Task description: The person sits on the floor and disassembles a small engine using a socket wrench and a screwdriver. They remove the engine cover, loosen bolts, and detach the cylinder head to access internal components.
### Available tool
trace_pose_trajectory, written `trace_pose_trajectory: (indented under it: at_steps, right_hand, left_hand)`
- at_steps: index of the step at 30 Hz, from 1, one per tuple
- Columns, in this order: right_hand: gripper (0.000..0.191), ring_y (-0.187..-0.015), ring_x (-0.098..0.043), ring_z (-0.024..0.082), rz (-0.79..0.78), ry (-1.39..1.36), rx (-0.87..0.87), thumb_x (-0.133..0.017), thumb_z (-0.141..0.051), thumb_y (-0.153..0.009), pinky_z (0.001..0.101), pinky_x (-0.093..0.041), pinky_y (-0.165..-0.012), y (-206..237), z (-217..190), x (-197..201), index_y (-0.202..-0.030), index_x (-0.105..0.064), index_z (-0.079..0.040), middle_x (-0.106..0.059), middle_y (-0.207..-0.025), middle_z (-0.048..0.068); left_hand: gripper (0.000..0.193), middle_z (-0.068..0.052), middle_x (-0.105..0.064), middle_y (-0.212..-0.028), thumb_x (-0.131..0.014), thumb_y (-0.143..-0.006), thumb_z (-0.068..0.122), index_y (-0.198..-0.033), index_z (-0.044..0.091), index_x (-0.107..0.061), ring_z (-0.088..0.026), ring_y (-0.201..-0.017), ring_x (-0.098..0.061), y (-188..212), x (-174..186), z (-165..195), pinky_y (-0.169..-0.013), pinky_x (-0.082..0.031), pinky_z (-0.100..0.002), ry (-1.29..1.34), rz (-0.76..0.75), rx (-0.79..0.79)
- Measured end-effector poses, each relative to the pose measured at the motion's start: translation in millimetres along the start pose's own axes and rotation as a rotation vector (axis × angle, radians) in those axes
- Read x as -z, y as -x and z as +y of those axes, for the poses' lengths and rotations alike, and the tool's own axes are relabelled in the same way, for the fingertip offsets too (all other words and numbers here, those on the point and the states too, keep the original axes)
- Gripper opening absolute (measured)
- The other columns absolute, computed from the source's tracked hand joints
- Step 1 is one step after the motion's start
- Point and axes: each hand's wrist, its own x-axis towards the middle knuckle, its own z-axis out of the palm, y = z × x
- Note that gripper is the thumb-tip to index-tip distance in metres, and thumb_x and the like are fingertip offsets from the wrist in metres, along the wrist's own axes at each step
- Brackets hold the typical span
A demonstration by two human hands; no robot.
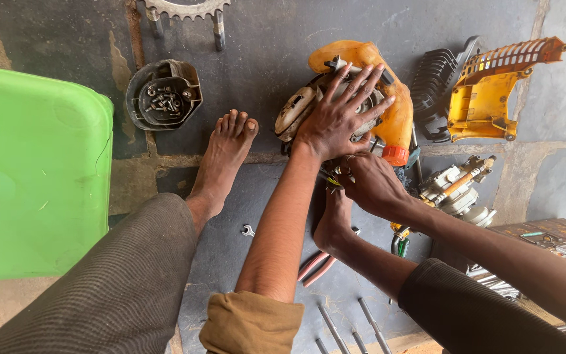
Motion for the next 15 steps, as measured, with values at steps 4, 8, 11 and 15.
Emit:
trace_pose_trajectory:
  at_steps: [4,8,11,15]
  right_hand:
    - [0.016,-0.062,-0.065,0.031,-0.118,0.093,-0.141,-0.063,-0.006,-0.089,0.0453,-0.052,-0.062,-4.0,4.8,-2.3,-0.097,-0.077,-0.004,-0.071,-0.077,0.017]
    - [0.018,-0.059,-0.064,0.028,-0.007,-0.033,-0.044,-0.065,-0.003,-0.082,0.0447,-0.051,-0.058,-4.4,13.5,-4.7,-0.094,-0.078,-0.002,-0.07,-0.078,0.017]
    - [0.02,-0.057,-0.063,0.025,-0.059,-0.095,-0.138,-0.064,-0.006,-0.085,0.0449,-0.051,-0.057,-3.6,21.4,-6.9,-0.099,-0.078,-0.005,-0.072,-0.077,0.016]
    - [0.019,-0.06,-0.066,0.023,-0.089,-0.196,-0.204,-0.064,-0.012,-0.092,0.0439,-0.052,-0.062,-2.3,30.0,-8.3,-0.099,-0.079,-0.004,-0.073,-0.074,0.018]
  left_hand:
    - [0.087,-0.016,-0.013,-0.171,-0.077,-0.082,0.059,-0.158,0.037,-0.041,-0.031,-0.16,-0.014,-2.3,-0.5,-1.0,-0.132,-0.005,-0.057,-0.014,-0.022,-0.014]
    - [0.089,-0.017,-0.012,-0.171,-0.078,-0.081,0.059,-0.159,0.036,-0.041,-0.032,-0.16,-0.012,-2.0,4.0,2.9,-0.132,-0.003,-0.057,0.001,-0.028,-0.003]
    - [0.09,-0.018,-0.012,-0.171,-0.078,-0.08,0.057,-0.16,0.035,-0.041,-0.032,-0.16,-0.011,-0.5,9.1,5.8,-0.131,-0.003,-0.058,-0.047,-0.057,-0.008]
    - [0.089,-0.02,-0.012,-0.171,-0.076,-0.082,0.057,-0.161,0.033,-0.041,-0.033,-0.16,-0.011,-2.7,15.4,5.8,-0.131,-0.002,-0.06,-0.065,-0.053,-0.028]
